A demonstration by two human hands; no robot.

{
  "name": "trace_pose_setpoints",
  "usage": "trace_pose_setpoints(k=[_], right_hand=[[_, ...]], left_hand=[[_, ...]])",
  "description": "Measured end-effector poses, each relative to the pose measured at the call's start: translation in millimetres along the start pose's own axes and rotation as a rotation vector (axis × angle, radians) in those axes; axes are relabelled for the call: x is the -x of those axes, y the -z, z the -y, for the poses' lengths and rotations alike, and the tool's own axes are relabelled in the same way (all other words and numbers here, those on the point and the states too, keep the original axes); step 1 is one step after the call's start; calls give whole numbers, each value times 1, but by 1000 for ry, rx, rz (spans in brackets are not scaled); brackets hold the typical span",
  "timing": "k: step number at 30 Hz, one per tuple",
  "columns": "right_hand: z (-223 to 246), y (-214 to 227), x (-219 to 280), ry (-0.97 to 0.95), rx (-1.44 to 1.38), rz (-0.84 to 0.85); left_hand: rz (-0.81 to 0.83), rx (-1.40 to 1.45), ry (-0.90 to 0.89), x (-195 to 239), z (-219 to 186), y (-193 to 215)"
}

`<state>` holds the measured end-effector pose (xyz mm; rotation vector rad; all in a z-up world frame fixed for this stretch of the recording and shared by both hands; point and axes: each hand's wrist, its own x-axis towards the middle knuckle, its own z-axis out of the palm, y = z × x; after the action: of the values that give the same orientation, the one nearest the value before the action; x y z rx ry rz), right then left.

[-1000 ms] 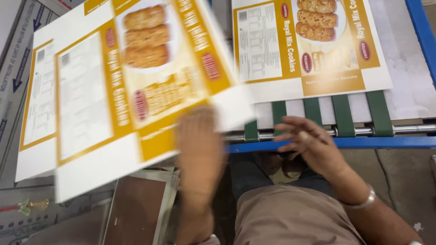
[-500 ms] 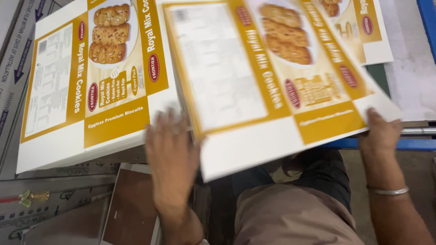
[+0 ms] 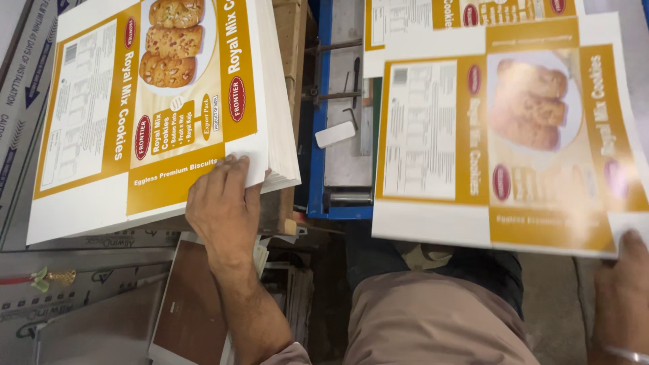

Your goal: The person repeatedly picks up printed sheets from a stack on the left and places them onto a blue conveyor belt machine on the right. The sheets feature a 'Royal Mix Cookies' design. The person uses both hands to handle the sheets and guide them into the machine.

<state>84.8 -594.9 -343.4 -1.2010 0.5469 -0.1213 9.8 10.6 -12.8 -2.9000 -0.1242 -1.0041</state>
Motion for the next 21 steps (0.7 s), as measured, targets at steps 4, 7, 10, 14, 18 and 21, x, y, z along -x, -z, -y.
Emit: trace_pose_setpoints(k=[4, 7, 10, 14, 18, 21], right_hand=[[-12, 20, 40, -129, -405, -127], [-16, 16, 59, 88, -48, -153], [-10, 3, 59, 113, -11, -183], [1, -25, 38, 328, -57, 40], [11, -63, 6, 359, -162, 23], [9, -80, -14, 409, -193, 97]], left_hand=[[-7, -28, -3, 1, 1, -3], [-21, -28, 2, 0, 2, -4], [-26, -30, 1, 0, 4, -5], [-9, -33, 13, -1, 5, -4], [23, -19, 24, -2, 4, -1], [31, -24, 34, -3, 2, -1]])
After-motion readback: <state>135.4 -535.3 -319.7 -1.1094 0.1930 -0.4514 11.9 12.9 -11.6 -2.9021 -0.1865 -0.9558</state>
